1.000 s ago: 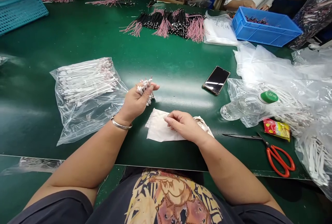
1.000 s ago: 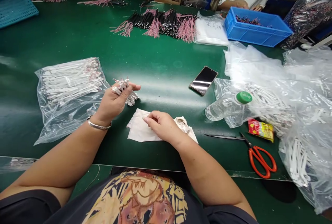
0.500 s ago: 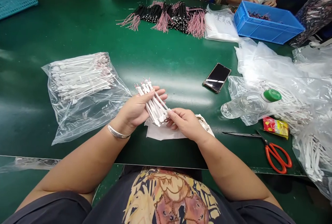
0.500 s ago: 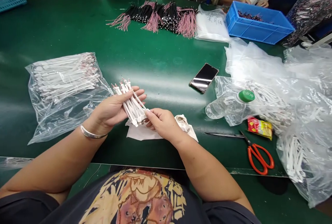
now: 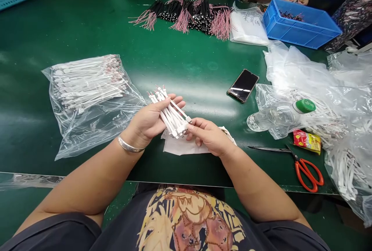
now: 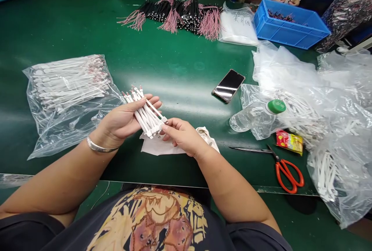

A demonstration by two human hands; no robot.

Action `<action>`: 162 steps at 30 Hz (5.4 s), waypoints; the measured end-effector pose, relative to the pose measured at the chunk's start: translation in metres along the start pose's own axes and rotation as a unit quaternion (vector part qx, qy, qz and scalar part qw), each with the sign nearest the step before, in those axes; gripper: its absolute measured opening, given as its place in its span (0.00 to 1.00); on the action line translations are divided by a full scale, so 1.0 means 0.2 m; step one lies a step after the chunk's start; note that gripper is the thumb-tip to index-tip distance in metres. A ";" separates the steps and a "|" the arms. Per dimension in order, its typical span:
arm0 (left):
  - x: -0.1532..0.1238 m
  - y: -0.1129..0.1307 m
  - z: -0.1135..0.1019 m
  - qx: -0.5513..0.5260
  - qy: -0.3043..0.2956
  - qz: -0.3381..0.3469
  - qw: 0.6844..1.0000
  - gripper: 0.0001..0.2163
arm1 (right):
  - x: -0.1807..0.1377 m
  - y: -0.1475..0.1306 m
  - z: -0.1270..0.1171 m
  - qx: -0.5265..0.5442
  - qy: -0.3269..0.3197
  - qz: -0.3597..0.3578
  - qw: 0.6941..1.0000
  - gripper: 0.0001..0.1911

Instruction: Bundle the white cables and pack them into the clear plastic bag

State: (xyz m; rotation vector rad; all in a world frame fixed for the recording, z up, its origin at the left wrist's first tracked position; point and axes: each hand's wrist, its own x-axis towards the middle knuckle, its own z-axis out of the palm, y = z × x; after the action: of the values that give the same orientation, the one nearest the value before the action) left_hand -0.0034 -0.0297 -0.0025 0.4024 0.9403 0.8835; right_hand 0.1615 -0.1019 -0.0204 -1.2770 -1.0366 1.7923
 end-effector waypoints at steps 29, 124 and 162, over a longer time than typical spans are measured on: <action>-0.01 0.03 0.02 -0.025 -0.018 -0.003 1.000 0.08 | 0.00 -0.01 0.00 -0.018 0.049 -0.016 0.998 0.14; -0.01 -0.01 0.01 -0.074 -0.058 -0.002 0.996 0.08 | 0.00 0.07 0.08 0.071 -0.050 0.048 0.995 0.14; -0.12 -0.13 -0.05 0.706 -0.233 0.482 0.464 0.53 | -0.03 0.03 0.05 0.229 -0.141 0.019 0.963 0.20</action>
State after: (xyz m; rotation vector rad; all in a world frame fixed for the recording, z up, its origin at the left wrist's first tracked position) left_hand -0.0060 -0.0656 -0.0122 2.7298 0.6343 0.6221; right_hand 0.1535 -0.1110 -0.0221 -0.7809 -0.6802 2.1294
